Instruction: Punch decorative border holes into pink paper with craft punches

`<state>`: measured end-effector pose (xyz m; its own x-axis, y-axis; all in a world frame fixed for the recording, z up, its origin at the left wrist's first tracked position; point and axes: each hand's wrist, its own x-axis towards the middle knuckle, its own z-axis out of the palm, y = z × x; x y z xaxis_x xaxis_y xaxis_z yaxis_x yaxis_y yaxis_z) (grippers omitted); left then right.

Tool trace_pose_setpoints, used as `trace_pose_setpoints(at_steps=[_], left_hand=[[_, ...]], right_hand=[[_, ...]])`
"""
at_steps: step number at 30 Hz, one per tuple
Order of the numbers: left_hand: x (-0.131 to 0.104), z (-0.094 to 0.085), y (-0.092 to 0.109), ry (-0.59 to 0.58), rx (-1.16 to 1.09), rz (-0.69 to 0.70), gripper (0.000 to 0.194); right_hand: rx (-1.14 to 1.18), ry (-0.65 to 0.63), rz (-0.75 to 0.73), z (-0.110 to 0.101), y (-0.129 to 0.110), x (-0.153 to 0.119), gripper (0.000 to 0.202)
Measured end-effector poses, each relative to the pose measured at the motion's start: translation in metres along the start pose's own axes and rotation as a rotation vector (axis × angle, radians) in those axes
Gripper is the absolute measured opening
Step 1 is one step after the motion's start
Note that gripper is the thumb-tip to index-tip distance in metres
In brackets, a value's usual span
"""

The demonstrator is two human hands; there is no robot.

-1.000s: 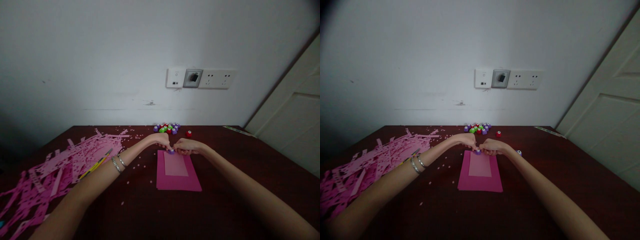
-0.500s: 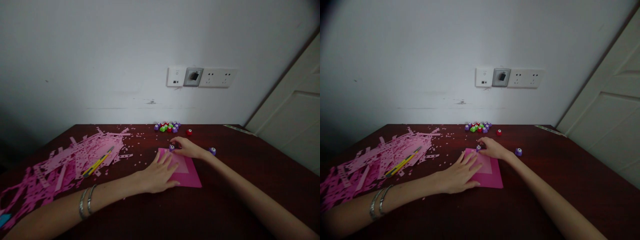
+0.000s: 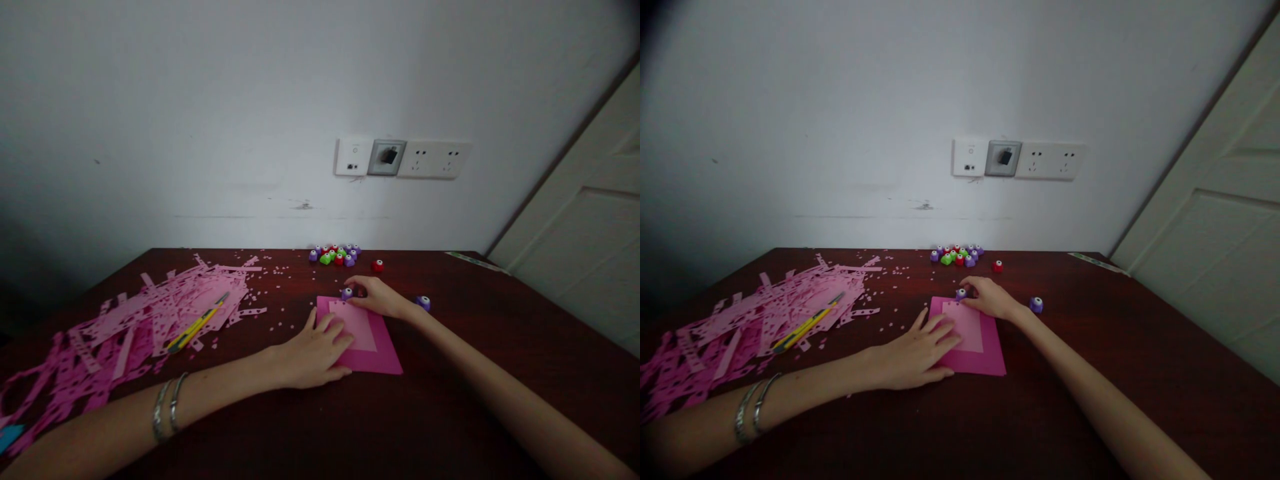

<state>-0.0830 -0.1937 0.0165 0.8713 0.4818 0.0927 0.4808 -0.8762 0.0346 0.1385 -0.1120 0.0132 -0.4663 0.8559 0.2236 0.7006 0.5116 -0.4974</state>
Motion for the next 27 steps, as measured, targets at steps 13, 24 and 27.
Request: trace_pose_setpoints(at_steps=[13,24,27], left_hand=[[-0.003,-0.003,0.007,0.087,0.023,-0.001,0.043],[-0.002,-0.004,0.005,0.038,0.014,0.039,0.038],[-0.001,-0.005,0.006,0.044,-0.003,0.05,0.035]], right_hand=[[-0.139,0.133,0.169,-0.021,0.038,-0.039,0.029],[-0.23,0.136,0.275,-0.036,0.062,-0.061,0.032],[-0.243,0.113,0.297,-0.043,0.065,-0.066,0.032]])
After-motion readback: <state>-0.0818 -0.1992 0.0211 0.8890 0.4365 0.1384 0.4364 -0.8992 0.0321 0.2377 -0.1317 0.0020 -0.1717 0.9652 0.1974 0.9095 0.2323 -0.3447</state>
